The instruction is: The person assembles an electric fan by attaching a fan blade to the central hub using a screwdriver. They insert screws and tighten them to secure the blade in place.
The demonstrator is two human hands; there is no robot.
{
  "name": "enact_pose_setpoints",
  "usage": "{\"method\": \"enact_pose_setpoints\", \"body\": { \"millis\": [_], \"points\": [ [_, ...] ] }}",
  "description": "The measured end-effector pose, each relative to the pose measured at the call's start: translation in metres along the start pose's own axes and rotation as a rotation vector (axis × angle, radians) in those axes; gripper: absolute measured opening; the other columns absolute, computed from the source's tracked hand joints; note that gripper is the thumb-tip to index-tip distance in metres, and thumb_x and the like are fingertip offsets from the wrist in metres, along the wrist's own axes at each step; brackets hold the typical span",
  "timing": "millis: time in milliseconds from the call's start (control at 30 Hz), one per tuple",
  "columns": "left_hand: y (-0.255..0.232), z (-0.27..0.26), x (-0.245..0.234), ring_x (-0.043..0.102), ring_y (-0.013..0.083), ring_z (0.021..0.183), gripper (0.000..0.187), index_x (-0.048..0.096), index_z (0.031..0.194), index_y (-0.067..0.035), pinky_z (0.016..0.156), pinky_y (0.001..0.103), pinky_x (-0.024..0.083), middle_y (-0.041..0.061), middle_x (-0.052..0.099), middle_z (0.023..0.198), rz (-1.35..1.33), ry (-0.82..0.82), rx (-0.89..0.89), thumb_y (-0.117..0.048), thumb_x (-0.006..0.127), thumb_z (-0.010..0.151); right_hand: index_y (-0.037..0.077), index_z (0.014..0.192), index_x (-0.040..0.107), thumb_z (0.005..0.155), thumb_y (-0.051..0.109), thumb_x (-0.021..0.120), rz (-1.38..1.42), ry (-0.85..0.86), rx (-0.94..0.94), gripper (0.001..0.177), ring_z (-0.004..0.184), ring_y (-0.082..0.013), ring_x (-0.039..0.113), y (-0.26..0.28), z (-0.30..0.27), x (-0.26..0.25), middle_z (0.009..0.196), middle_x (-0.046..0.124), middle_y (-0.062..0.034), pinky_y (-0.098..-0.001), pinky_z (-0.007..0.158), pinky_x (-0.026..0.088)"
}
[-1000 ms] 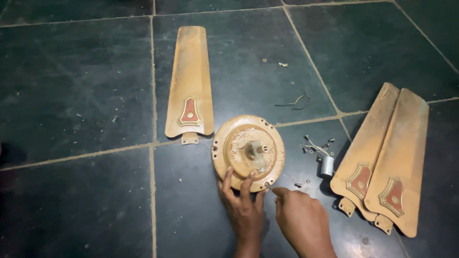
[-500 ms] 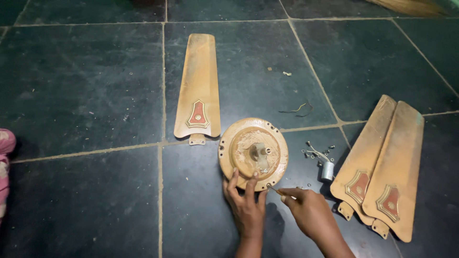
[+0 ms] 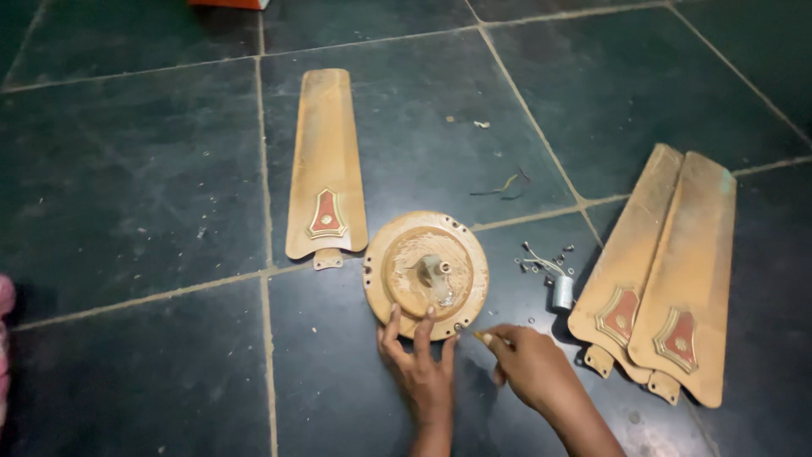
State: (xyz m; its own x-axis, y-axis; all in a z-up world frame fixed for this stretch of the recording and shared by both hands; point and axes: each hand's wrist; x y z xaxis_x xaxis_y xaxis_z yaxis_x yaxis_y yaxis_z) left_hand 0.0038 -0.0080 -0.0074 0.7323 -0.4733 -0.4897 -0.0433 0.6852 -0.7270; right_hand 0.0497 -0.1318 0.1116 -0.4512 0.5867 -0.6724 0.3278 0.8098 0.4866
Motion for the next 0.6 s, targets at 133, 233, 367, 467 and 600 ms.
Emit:
{"method": "enact_pose_setpoints", "body": {
  "millis": [133,233,367,467,600],
  "points": [
    [-0.002,0.000,0.000,0.040,0.0467,0.136,0.065,0.065,0.126,-0.022,0.111,0.057,0.037,0.018,0.043,0.148,-0.013,0.003,-0.031,-0.021,0.091,0.066,0.023,0.122,0.075,0.095,0.037,0.062,0.082,-0.181,-0.046,0.033,0.060,-0.0225,0.069,0.012,-0.011,-0.020,0.068,0.074,-0.0113,-0.0367,0.063,0.053],
    [-0.005,0.002,-0.003,0.041,0.0458,0.137,0.067,0.063,0.129,-0.021,0.111,0.055,0.038,0.020,0.041,0.148,-0.049,-0.009,-0.022,-0.021,0.091,0.067,0.025,0.124,0.074,0.095,0.035,0.063,0.095,-0.245,-0.084,0.032,0.068,-0.0304,0.071,0.013,-0.014,-0.027,0.073,0.074,-0.0133,-0.0409,0.068,0.054],
    [-0.008,0.004,-0.006,0.041,0.0447,0.136,0.072,0.063,0.133,-0.022,0.110,0.054,0.039,0.020,0.041,0.148,0.001,0.007,-0.023,-0.022,0.090,0.066,0.024,0.118,0.077,0.087,0.028,0.067,0.014,-0.226,-0.198,0.033,0.083,-0.0332,0.075,0.005,-0.012,-0.025,0.083,0.076,-0.0120,-0.0429,0.077,0.057],
    [-0.008,0.004,-0.007,0.043,0.0426,0.134,0.071,0.064,0.134,-0.024,0.111,0.055,0.039,0.018,0.042,0.148,0.069,0.003,0.018,-0.025,0.090,0.069,0.025,0.115,0.079,0.083,0.025,0.069,-0.034,-0.230,-0.239,0.034,0.089,-0.0336,0.074,-0.001,-0.010,-0.023,0.093,0.076,-0.0116,-0.0441,0.081,0.056],
    [-0.006,0.002,-0.007,0.046,0.0402,0.129,0.064,0.067,0.132,-0.028,0.108,0.054,0.041,0.017,0.045,0.140,0.145,0.007,0.040,-0.032,0.089,0.072,0.026,0.118,0.076,0.089,0.027,0.065,-0.056,-0.238,-0.180,0.030,0.096,-0.0336,0.071,0.000,-0.009,-0.021,0.104,0.074,-0.0110,-0.0453,0.085,0.055]
  ]
}}
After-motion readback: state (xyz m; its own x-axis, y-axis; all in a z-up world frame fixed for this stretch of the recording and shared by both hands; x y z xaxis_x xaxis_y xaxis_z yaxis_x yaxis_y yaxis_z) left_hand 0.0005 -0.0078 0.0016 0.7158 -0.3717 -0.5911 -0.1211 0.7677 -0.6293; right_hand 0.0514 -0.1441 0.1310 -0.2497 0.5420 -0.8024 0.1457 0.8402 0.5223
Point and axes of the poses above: each hand's wrist, its own z-axis towards the middle knuckle, its own x-axis out of the palm, y = z × x
